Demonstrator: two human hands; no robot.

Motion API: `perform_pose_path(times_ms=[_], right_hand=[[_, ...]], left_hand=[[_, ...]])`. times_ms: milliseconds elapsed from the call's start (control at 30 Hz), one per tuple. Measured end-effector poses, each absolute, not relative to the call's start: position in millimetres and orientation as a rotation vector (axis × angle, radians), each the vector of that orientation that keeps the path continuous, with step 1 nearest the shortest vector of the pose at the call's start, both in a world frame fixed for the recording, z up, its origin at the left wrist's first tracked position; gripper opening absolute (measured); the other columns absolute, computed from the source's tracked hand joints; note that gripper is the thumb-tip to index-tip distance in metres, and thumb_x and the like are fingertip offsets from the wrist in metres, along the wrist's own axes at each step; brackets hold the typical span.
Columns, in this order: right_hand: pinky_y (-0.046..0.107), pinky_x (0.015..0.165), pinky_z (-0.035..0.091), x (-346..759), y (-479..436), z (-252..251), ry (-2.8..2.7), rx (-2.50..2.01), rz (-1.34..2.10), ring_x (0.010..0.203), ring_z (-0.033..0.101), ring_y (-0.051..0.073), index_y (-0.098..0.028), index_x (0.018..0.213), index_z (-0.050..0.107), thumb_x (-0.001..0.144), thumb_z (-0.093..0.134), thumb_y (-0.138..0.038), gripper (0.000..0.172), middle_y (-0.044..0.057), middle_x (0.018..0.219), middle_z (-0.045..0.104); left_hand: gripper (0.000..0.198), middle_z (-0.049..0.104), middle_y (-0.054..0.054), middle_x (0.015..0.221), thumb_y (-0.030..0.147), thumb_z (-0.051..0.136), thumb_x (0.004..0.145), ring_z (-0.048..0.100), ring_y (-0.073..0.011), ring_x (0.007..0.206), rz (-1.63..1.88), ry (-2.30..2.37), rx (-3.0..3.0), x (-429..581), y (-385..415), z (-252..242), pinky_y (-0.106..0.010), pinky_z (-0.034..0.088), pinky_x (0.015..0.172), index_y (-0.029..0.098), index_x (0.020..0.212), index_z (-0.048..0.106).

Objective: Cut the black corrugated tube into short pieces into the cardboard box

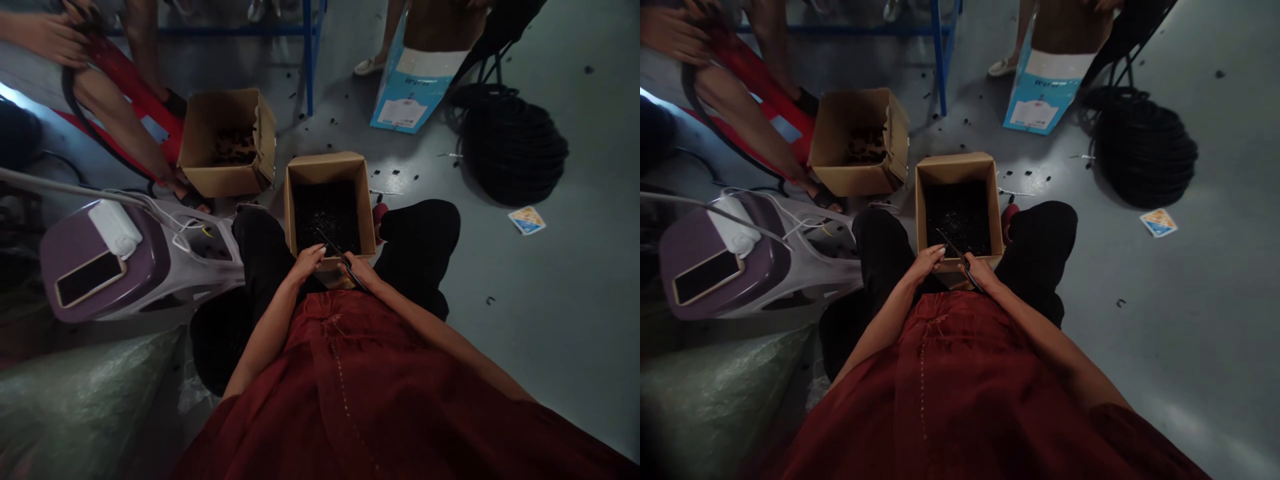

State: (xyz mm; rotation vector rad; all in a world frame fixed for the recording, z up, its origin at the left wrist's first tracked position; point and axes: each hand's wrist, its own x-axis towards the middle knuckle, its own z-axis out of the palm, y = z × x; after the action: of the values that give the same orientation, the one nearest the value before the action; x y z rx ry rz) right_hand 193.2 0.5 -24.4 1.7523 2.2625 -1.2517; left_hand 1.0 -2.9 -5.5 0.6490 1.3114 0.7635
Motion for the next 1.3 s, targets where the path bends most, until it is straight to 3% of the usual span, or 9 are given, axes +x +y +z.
perform_pose_path(times_ms=[267,467,567,767,967,1300], right_hand=[[0.026,0.063,0.038,192,6,-31,2.083,1.999,-1.636,0.069,0.056,0.019,-0.023,0.087,0.056,0.074,0.061,-0.04,0.022,0.0,0.069,0.059],[0.024,0.049,0.04,192,11,-35,1.854,2.143,-1.904,0.05,0.049,0.013,-0.023,0.089,0.048,0.08,0.047,-0.047,0.026,-0.003,0.062,0.053],[0.023,0.045,0.04,192,13,-38,1.749,2.185,-2.025,0.047,0.047,0.012,-0.023,0.087,0.045,0.079,0.048,-0.048,0.026,-0.004,0.061,0.051],[0.021,0.044,0.04,193,11,-40,1.644,2.18,-2.246,0.045,0.047,0.01,-0.023,0.087,0.044,0.079,0.052,-0.05,0.03,-0.005,0.062,0.052],[0.023,0.047,0.045,192,8,-38,1.484,2.066,-2.487,0.05,0.053,0.011,-0.021,0.092,0.044,0.076,0.054,-0.058,0.042,-0.002,0.069,0.058],[0.025,0.048,0.043,188,5,-35,1.332,2.019,-2.712,0.05,0.055,0.014,-0.022,0.093,0.045,0.06,0.066,-0.043,0.044,-0.007,0.057,0.053]], left_hand=[[0.039,0.047,0.005,0.058,0.034,0.061,0.082,0.033,-0.0018,0.041,0.722,1.341,0.659,3,-2,-8,-0.018,0.02,0.042,0.009,0.112,0.064],[0.035,0.051,0.004,0.06,0.023,0.056,0.081,0.035,-0.0024,0.04,0.625,1.308,0.688,6,-3,-9,-0.018,0.023,0.041,0.009,0.112,0.063],[0.046,0.055,0.004,0.062,0.016,0.054,0.077,0.038,-0.0031,0.042,0.589,1.303,0.7,6,-4,-12,-0.017,0.025,0.042,0.009,0.123,0.058],[0.075,0.066,-0.002,0.077,0.014,0.052,0.073,0.044,-0.0054,0.046,0.563,1.255,0.699,7,-6,-8,-0.018,0.032,0.045,0.009,0.145,0.033],[0.082,0.068,-0.004,0.082,0.017,0.056,0.073,0.049,-0.0065,0.051,0.55,1.148,0.695,9,-10,-2,-0.019,0.036,0.048,0.009,0.148,0.026],[0.084,0.068,-0.013,0.103,0.029,0.064,0.076,0.055,-0.008,0.054,0.436,1.01,0.728,10,-16,-6,-0.022,0.038,0.05,0.01,0.149,0.025]])
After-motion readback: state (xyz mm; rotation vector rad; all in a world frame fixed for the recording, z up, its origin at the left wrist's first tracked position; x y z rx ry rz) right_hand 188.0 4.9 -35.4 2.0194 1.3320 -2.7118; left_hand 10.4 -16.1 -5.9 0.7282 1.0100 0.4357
